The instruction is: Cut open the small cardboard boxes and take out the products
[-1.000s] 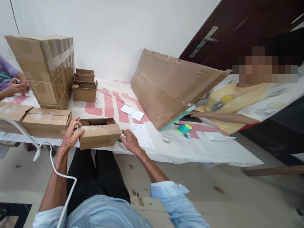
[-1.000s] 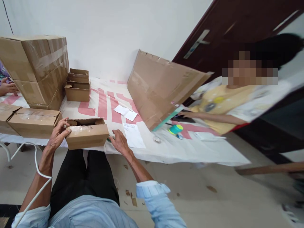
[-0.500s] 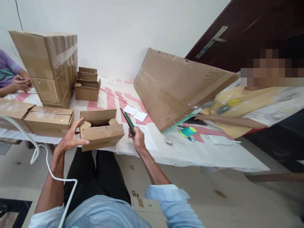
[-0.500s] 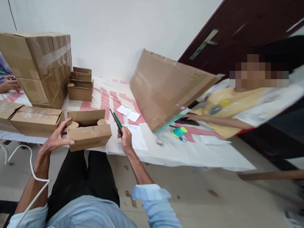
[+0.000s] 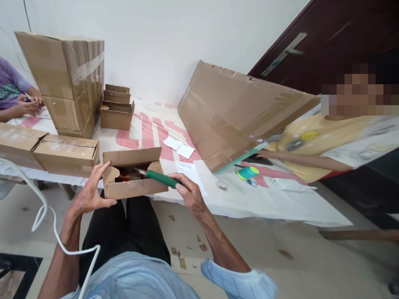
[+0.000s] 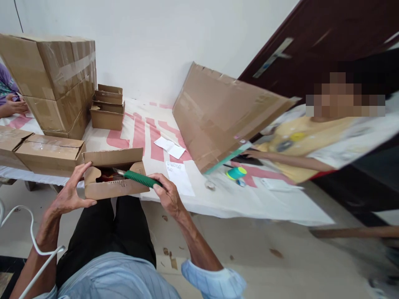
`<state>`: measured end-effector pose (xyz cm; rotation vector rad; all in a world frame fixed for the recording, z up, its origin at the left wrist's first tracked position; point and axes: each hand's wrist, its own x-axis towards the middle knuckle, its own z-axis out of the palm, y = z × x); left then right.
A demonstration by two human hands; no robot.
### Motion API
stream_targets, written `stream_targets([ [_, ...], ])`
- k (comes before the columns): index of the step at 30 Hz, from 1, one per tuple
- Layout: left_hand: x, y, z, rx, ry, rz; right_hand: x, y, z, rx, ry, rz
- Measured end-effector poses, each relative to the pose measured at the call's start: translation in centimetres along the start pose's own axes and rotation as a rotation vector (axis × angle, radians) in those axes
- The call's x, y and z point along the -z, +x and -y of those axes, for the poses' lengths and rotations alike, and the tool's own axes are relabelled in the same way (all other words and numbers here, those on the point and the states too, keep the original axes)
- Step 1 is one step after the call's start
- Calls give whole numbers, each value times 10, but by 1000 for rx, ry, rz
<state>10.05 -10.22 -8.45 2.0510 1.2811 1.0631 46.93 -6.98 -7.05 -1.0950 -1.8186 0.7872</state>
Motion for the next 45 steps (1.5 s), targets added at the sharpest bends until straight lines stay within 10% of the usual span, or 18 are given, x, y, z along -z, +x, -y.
stream_targets([
  [15,-5,-13,-3,3,12,29,37,-57,27,-42,146,293],
  [23,-8,-9,-7,7,15,25,13,-16,-56,-172,77,-297],
  [29,-9,-8,-5,6,16,19,-39,28,-119,-322,-195,-233],
  [36,-7,-1,-3,-4,33,28,-20,55,-51,12,-152,-429],
  [41,-11,4,-9,-22,39,41,-14,76,45,282,-118,245],
  [45,-13,2,-14,-20,54,48,-38,96,75,236,-474,781],
])
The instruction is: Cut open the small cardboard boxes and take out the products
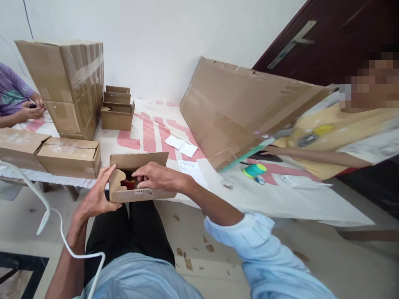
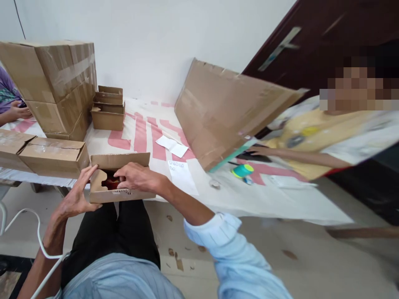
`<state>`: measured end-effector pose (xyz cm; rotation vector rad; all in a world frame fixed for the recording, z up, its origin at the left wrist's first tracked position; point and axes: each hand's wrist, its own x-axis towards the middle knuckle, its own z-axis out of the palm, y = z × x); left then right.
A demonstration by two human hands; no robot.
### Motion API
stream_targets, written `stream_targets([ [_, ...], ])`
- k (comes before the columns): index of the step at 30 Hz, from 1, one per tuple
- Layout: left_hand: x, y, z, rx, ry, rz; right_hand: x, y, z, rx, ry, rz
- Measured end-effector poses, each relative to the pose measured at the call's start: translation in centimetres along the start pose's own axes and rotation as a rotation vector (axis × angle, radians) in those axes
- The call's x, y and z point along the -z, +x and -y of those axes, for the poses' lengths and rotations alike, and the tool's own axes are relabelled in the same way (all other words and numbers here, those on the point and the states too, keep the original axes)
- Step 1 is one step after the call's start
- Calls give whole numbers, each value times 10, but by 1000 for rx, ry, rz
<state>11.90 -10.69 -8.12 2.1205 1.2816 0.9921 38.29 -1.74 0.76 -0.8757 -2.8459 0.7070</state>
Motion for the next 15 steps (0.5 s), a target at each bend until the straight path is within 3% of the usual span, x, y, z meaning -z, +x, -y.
stream_targets([
  [4,-1,-2,1,1,23,4,0,24,11,-116,-389,172],
  [8,-1,-1,2,7,20,15,-4,35,19,-158,-560,241],
  [12,-1,0,2,12,22,23,-4,39,21,-171,-572,239],
  [15,-2,0,2,1,9,11,4,33,17,-107,-427,265],
])
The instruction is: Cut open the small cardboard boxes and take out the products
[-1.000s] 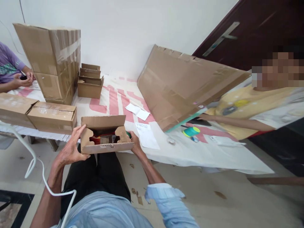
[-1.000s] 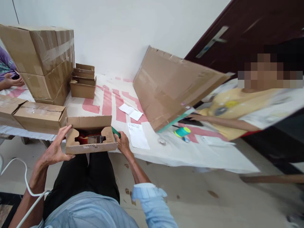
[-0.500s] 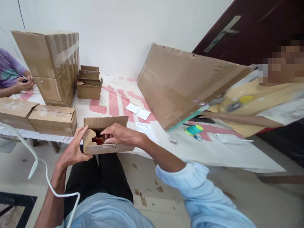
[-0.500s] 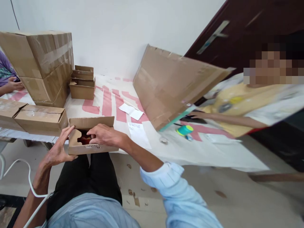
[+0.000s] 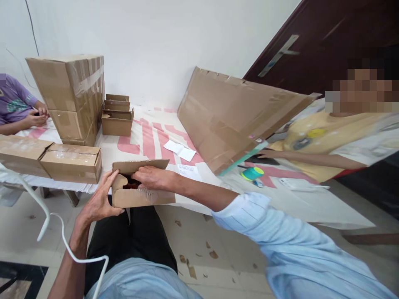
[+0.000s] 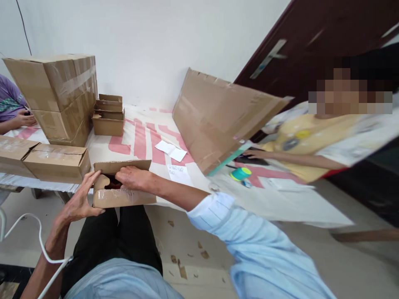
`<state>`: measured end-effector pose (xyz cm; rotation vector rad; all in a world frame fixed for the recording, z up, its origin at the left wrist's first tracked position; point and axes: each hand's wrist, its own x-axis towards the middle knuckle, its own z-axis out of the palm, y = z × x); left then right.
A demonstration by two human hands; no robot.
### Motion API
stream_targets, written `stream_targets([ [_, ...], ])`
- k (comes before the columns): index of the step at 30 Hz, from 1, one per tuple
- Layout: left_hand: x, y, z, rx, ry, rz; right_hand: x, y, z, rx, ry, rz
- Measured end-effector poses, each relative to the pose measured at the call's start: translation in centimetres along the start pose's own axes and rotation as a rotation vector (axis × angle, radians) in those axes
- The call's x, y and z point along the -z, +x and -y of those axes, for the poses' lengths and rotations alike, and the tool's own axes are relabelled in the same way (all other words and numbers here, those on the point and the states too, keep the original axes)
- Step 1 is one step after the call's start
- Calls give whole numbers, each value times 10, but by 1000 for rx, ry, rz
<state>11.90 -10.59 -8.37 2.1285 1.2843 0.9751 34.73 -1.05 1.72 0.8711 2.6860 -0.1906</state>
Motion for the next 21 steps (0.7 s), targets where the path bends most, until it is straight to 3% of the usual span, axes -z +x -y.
stream_targets([
  [3,0,3,1,-15,-14,-15,-5,-13,-8,83,106,35],
  [6,-2,8,4,-27,-18,-9,-21,-20,-8,63,28,-2],
  [10,-6,14,8,-10,-23,-20,-42,-10,-2,-33,-94,-56],
  [16,-7,17,10,9,-53,-45,-47,6,-1,-52,-101,-91],
  [19,-3,19,13,15,-78,-58,-46,-4,-9,-49,-51,-210],
  [21,0,23,17,16,-96,-64,-43,-14,-19,-27,18,-385],
])
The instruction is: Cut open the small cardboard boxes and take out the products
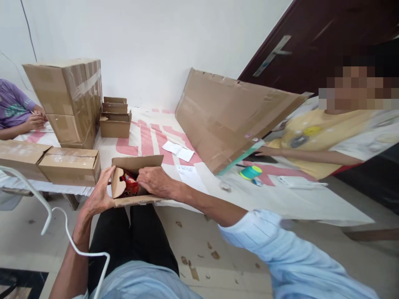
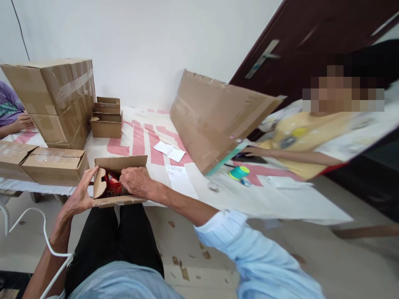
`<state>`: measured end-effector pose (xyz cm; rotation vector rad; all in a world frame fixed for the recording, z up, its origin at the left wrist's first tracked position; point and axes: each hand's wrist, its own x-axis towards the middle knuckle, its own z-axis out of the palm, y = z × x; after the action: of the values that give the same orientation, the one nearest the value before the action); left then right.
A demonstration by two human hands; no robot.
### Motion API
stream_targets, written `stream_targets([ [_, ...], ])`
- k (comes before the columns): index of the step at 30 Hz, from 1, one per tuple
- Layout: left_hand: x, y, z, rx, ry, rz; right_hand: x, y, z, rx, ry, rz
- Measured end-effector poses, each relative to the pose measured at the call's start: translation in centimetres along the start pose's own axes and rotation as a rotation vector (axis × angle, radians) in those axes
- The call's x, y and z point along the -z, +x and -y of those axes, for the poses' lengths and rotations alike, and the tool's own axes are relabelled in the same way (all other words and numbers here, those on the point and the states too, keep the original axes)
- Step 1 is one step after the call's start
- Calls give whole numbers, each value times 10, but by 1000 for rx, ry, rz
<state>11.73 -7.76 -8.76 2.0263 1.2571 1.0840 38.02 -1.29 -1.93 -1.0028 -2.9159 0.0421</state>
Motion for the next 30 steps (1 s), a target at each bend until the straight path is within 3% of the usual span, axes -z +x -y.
stream_targets([
  [4,2,18,11,19,-8,-25,22,-11,-24,57,245,-442],
  [7,4,31,16,49,1,-14,41,-11,-41,50,415,-618],
  [11,21,37,6,28,27,-35,62,-6,-56,-22,494,-717],
  [16,45,48,-41,-74,-79,-308,78,4,-46,38,414,-803],
  [20,36,73,-79,-9,-374,-207,88,12,-18,101,328,-749],
  [23,29,86,-95,-28,-495,-234,88,12,-9,53,362,-843],
  [26,31,93,-99,-42,-557,-417,80,11,-16,-104,606,-1017],
  [30,35,106,-92,-38,-635,-525,62,21,-31,-206,1158,-950],
])
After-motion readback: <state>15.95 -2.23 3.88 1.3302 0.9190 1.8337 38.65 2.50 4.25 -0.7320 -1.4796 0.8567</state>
